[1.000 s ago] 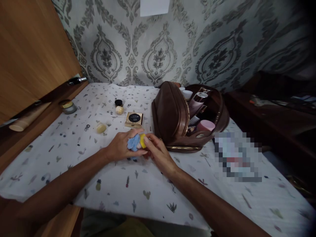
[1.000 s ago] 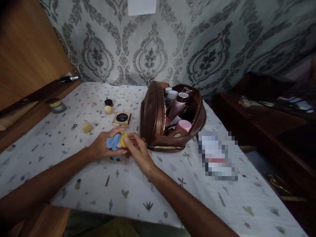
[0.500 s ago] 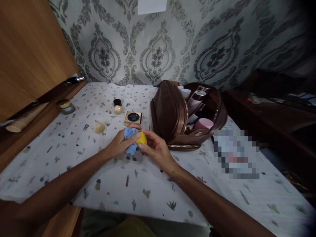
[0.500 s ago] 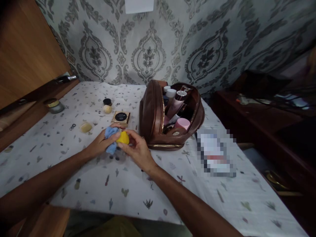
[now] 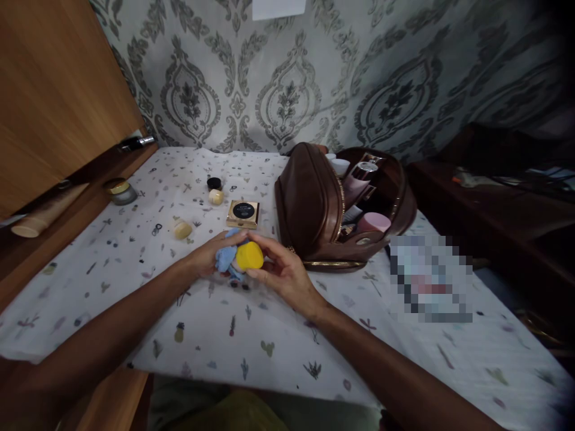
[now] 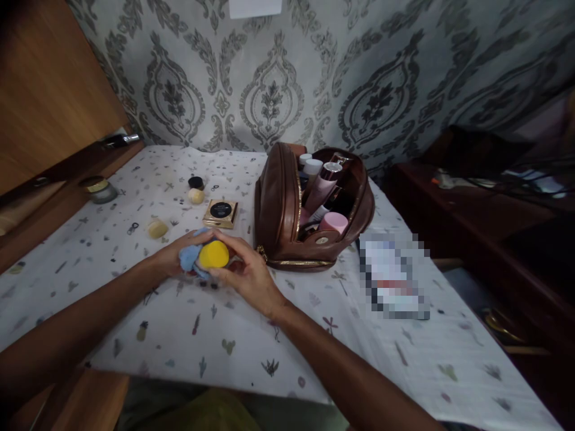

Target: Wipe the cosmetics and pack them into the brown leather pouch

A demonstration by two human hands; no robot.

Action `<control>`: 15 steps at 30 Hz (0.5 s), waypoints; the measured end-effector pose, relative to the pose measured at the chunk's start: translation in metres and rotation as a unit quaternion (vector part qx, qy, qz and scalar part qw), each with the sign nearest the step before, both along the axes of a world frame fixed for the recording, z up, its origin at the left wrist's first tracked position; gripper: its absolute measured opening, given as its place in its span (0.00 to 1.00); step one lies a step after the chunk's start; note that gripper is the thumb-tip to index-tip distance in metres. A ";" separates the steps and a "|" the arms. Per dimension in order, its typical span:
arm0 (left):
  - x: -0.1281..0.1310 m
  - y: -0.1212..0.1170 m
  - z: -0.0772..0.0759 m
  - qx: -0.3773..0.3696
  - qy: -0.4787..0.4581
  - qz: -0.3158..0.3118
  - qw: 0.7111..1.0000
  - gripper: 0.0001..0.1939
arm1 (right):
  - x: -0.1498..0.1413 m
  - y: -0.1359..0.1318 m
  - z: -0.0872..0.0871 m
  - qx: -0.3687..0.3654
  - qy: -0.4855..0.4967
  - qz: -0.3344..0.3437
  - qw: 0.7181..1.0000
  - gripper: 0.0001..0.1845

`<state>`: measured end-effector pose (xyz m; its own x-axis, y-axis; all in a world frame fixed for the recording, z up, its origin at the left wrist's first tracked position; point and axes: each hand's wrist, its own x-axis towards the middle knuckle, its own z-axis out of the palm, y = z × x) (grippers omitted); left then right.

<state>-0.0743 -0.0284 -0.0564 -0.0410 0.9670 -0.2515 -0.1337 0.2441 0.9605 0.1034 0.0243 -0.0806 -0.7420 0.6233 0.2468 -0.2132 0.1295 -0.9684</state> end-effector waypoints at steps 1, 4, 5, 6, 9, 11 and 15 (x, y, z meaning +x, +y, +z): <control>0.002 0.000 -0.001 -0.006 -0.019 0.012 1.000 0.26 | -0.002 0.000 0.000 -0.036 0.009 -0.010 0.999 0.36; 0.009 0.000 -0.004 -0.003 -0.057 0.055 0.997 0.28 | -0.006 -0.001 -0.002 -0.103 0.013 -0.035 0.994 0.35; 0.011 -0.001 -0.004 0.012 -0.050 0.067 0.996 0.29 | -0.007 -0.001 -0.002 -0.100 0.009 -0.044 0.994 0.33; 0.013 -0.002 -0.004 0.027 -0.038 0.071 0.996 0.31 | -0.008 -0.001 -0.002 -0.091 0.004 -0.052 0.994 0.30; 0.015 -0.005 -0.003 0.063 0.020 0.072 0.995 0.32 | -0.007 -0.002 0.000 -0.085 -0.003 -0.058 0.995 0.26; 0.014 -0.006 -0.001 0.090 0.058 0.079 0.991 0.30 | -0.006 -0.004 0.004 -0.119 0.001 -0.039 0.992 0.25; 0.010 -0.003 0.002 0.173 0.149 0.098 0.969 0.25 | -0.004 -0.008 0.012 -0.180 0.017 -0.020 0.983 0.24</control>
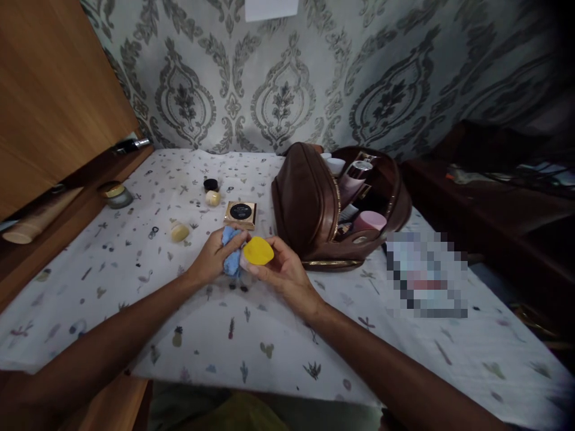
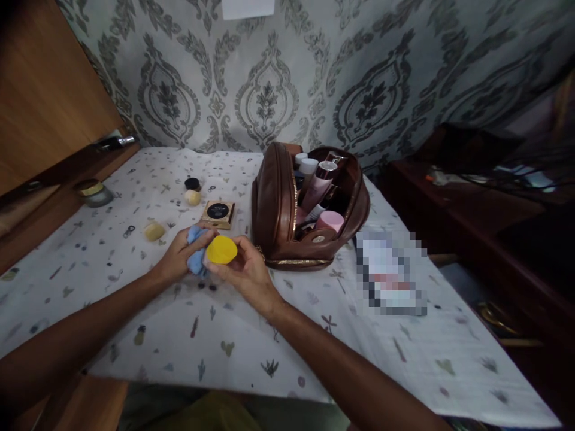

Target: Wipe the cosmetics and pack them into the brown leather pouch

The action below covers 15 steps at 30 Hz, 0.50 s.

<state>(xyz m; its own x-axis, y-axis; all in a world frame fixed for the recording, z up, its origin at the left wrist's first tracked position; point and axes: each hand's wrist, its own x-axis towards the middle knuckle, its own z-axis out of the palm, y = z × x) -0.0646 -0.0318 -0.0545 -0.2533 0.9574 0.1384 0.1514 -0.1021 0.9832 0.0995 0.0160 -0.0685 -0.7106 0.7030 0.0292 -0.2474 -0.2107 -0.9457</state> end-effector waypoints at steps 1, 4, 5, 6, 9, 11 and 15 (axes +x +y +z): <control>-0.001 0.000 0.001 0.011 0.025 0.006 1.000 0.25 | 0.000 -0.001 0.001 -0.008 0.000 0.003 1.000 0.25; -0.005 -0.002 0.007 0.019 0.095 0.022 0.995 0.25 | -0.002 -0.001 -0.002 -0.001 -0.022 0.022 1.000 0.28; -0.007 -0.003 0.010 0.024 0.120 0.014 0.992 0.26 | -0.002 -0.002 -0.004 0.013 -0.033 0.026 0.999 0.28; -0.010 -0.005 0.012 0.035 0.145 -0.009 0.989 0.27 | -0.003 -0.002 -0.006 0.031 -0.044 0.028 0.998 0.28; -0.018 -0.008 0.018 0.068 0.216 -0.130 0.965 0.25 | -0.004 -0.002 -0.010 0.071 -0.069 0.027 0.995 0.26; -0.022 -0.008 0.020 0.065 0.258 -0.182 0.947 0.21 | -0.004 -0.002 -0.010 0.080 -0.087 0.027 0.993 0.24; -0.025 -0.007 0.019 0.035 0.318 -0.171 0.932 0.18 | -0.002 0.001 -0.010 0.090 -0.111 0.020 0.990 0.24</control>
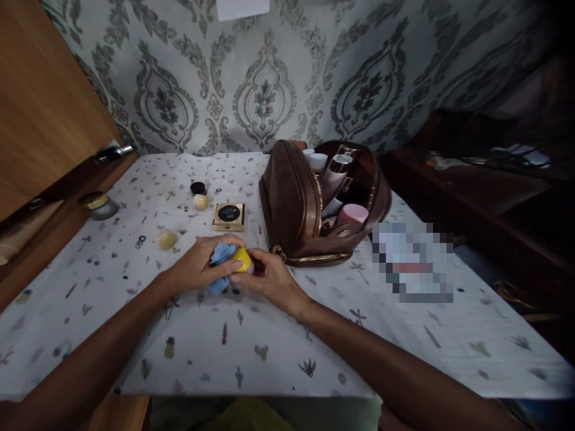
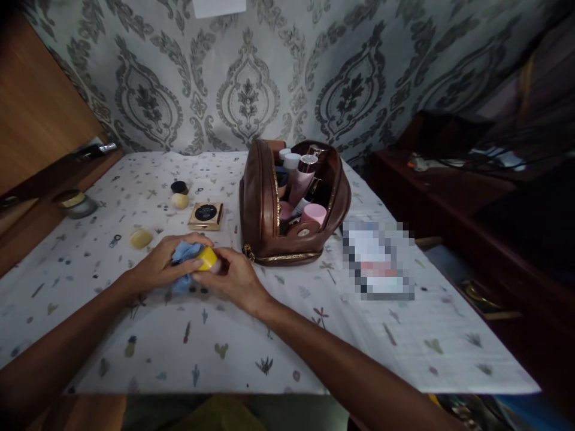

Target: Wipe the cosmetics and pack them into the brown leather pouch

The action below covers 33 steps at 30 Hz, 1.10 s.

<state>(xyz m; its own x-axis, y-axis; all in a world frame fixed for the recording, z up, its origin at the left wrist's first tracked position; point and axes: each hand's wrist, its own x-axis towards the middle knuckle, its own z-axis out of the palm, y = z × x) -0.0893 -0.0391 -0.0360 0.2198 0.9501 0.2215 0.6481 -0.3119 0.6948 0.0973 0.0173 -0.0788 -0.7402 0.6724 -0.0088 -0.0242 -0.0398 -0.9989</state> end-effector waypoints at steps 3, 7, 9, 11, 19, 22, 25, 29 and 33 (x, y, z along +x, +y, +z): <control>0.003 0.000 -0.005 0.018 0.010 0.016 1.000 0.17 | 0.001 0.002 0.001 0.048 -0.037 -0.006 0.998 0.23; 0.009 -0.004 -0.011 0.052 0.030 0.016 0.998 0.16 | 0.003 0.002 0.006 0.125 -0.109 -0.013 0.986 0.16; 0.012 -0.006 -0.013 0.069 0.048 0.017 0.996 0.16 | 0.003 0.001 0.009 0.139 -0.122 -0.004 0.983 0.15; 0.014 -0.008 -0.015 0.093 0.065 0.016 0.993 0.15 | 0.003 0.000 0.010 0.141 -0.124 0.004 0.982 0.16; 0.019 -0.009 -0.017 0.107 0.084 0.033 0.990 0.12 | 0.004 -0.005 0.009 0.171 -0.147 -0.007 0.974 0.13; 0.021 -0.009 -0.015 0.062 0.060 0.052 0.995 0.11 | 0.007 -0.007 0.010 0.204 -0.149 -0.009 0.967 0.15; 0.023 -0.009 -0.013 0.008 0.027 0.071 0.997 0.12 | 0.009 -0.007 0.011 0.237 -0.166 -0.008 0.957 0.17; 0.025 -0.008 -0.012 -0.017 -0.014 0.080 0.997 0.15 | 0.009 -0.007 0.008 0.242 -0.165 -0.009 0.956 0.19; 0.024 -0.006 -0.012 -0.021 -0.049 0.093 0.994 0.15 | 0.008 -0.006 0.009 0.234 -0.114 -0.015 0.965 0.26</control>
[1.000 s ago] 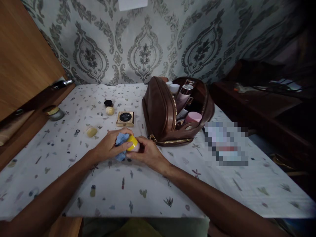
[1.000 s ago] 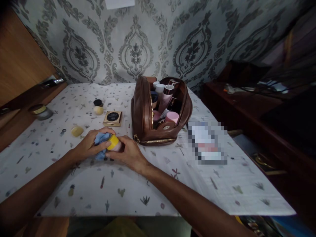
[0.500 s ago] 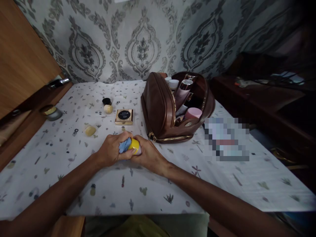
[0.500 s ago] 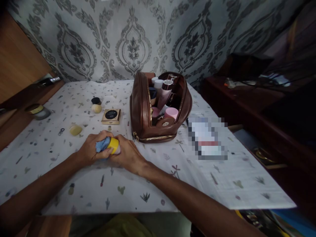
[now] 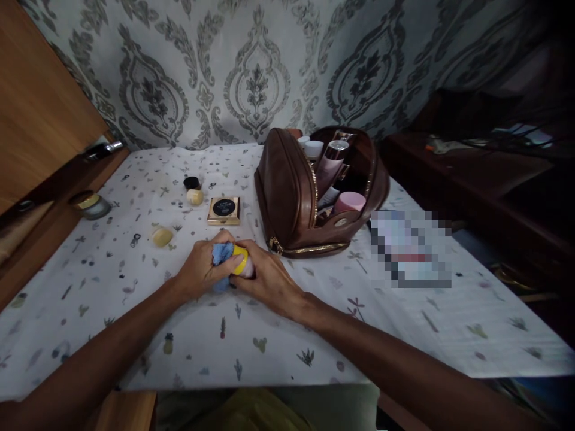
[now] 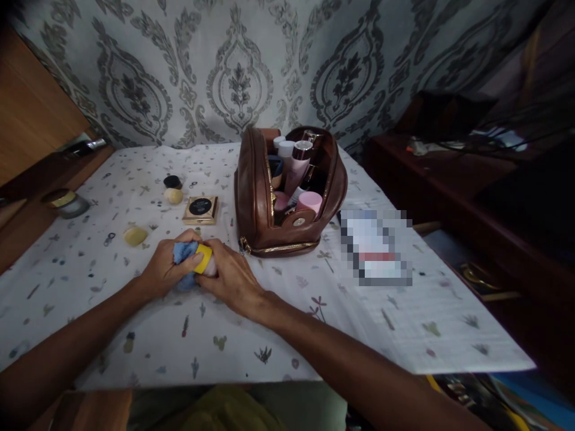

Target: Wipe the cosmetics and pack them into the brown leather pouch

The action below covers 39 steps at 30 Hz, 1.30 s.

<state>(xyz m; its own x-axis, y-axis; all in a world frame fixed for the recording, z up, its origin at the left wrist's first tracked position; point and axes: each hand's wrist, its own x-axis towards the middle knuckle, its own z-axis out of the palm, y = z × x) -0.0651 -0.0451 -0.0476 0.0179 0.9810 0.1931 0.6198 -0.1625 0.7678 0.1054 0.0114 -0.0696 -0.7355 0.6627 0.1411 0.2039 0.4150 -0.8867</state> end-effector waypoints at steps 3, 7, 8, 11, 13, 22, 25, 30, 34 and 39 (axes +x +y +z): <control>-0.002 0.003 -0.002 0.007 -0.035 0.019 0.999 0.15 | 0.000 0.002 0.003 -0.030 0.012 -0.009 0.999 0.33; -0.006 0.007 -0.006 0.020 -0.075 0.037 0.996 0.18 | -0.001 0.004 -0.001 -0.095 0.052 -0.002 0.994 0.35; -0.006 0.007 -0.007 0.022 -0.078 0.037 0.996 0.19 | -0.001 0.004 -0.003 -0.108 0.069 -0.003 0.992 0.34; -0.007 0.008 -0.008 0.026 -0.082 0.040 0.995 0.19 | -0.002 0.005 -0.009 -0.109 0.099 -0.019 0.989 0.31; -0.007 0.008 -0.008 0.025 -0.087 0.042 0.995 0.20 | -0.002 0.004 -0.009 -0.073 0.102 -0.035 0.991 0.33; -0.008 0.008 -0.011 0.020 -0.121 0.039 0.992 0.22 | -0.001 0.001 -0.004 -0.088 0.120 -0.066 0.987 0.26; -0.009 0.007 -0.012 0.024 -0.119 0.044 0.992 0.21 | -0.002 0.001 -0.003 -0.149 0.148 -0.049 0.976 0.20; -0.008 0.006 -0.010 0.033 -0.114 0.032 0.992 0.21 | -0.003 0.005 -0.002 -0.241 0.158 -0.023 0.957 0.24; -0.008 0.006 -0.009 0.036 -0.103 0.019 0.994 0.19 | -0.003 0.007 -0.001 -0.235 0.129 -0.018 0.963 0.26; -0.009 0.004 -0.009 0.034 -0.107 0.043 0.993 0.21 | -0.004 0.009 0.000 -0.272 0.138 0.000 0.952 0.26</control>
<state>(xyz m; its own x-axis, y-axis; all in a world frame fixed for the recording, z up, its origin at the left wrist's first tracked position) -0.0737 -0.0411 -0.0566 -0.1145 0.9617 0.2490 0.4584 -0.1712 0.8721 0.1015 0.0199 -0.0693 -0.7206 0.6925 -0.0354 -0.0678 -0.1212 -0.9903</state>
